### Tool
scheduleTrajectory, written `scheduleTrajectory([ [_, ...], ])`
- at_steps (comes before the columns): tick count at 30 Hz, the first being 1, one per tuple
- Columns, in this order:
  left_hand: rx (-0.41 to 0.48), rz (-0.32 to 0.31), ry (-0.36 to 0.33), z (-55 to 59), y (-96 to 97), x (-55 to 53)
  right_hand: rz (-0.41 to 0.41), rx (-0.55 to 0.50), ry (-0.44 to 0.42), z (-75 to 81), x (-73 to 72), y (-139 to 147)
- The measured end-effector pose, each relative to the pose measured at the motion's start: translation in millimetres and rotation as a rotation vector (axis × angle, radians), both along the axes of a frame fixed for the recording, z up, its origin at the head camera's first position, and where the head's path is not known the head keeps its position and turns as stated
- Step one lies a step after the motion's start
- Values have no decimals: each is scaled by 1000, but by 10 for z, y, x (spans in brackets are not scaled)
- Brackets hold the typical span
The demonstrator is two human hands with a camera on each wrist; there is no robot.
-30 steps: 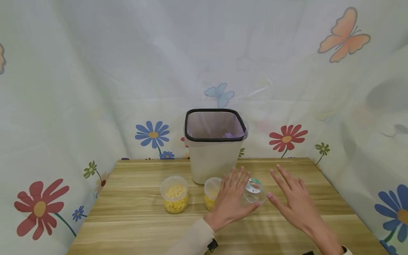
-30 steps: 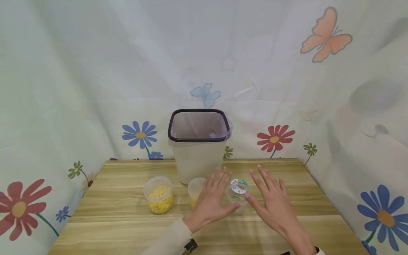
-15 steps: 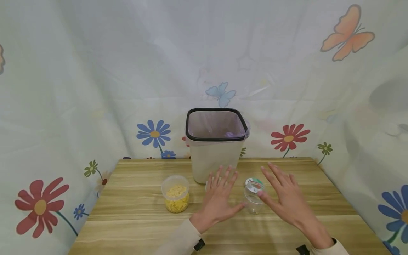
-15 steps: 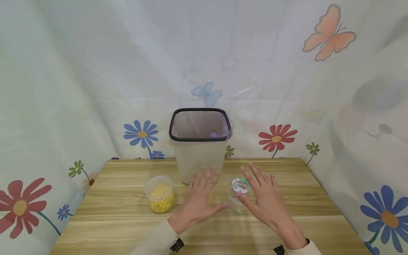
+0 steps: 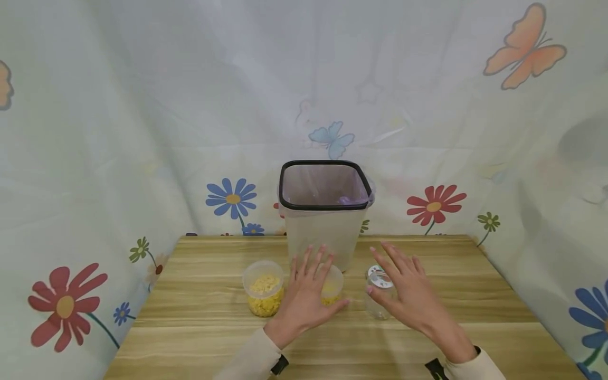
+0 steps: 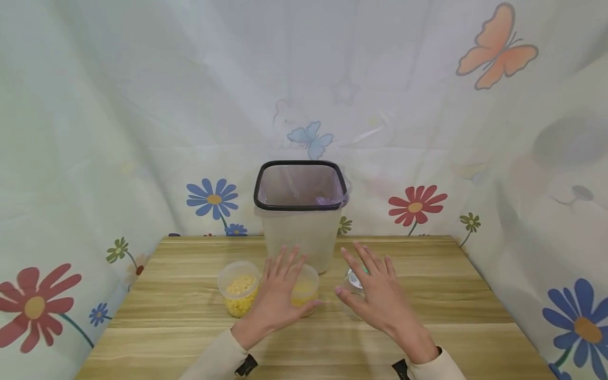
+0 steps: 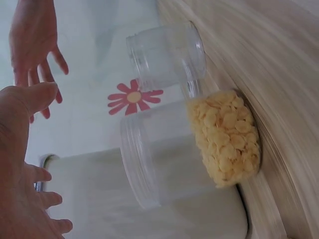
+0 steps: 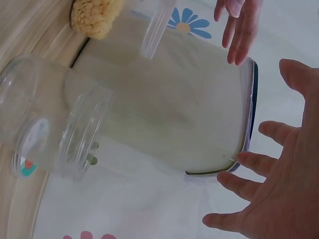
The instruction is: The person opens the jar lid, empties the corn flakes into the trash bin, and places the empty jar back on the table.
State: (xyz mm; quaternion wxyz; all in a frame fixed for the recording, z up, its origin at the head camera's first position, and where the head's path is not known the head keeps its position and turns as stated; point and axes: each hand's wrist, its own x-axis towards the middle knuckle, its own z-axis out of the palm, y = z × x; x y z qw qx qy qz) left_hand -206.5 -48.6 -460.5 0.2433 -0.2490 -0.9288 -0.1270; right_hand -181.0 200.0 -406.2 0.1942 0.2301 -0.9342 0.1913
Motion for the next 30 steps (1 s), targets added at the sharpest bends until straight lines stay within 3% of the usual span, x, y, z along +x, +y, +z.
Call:
scheduleTrajectory([
  [11, 58, 14, -49, -66, -180, -5, 35, 20, -18, -23, -47, -206],
  [20, 223, -41, -59, -239, -214, -47, 61, -3, 16, -32, -53, -321],
  [24, 353, -76, -153, -287, -184, -49, 60, -4, 10, -31, -43, -341],
  [30, 500, -73, -333, -366, -135, -73, 60, -6, 11, -46, -42, -362],
])
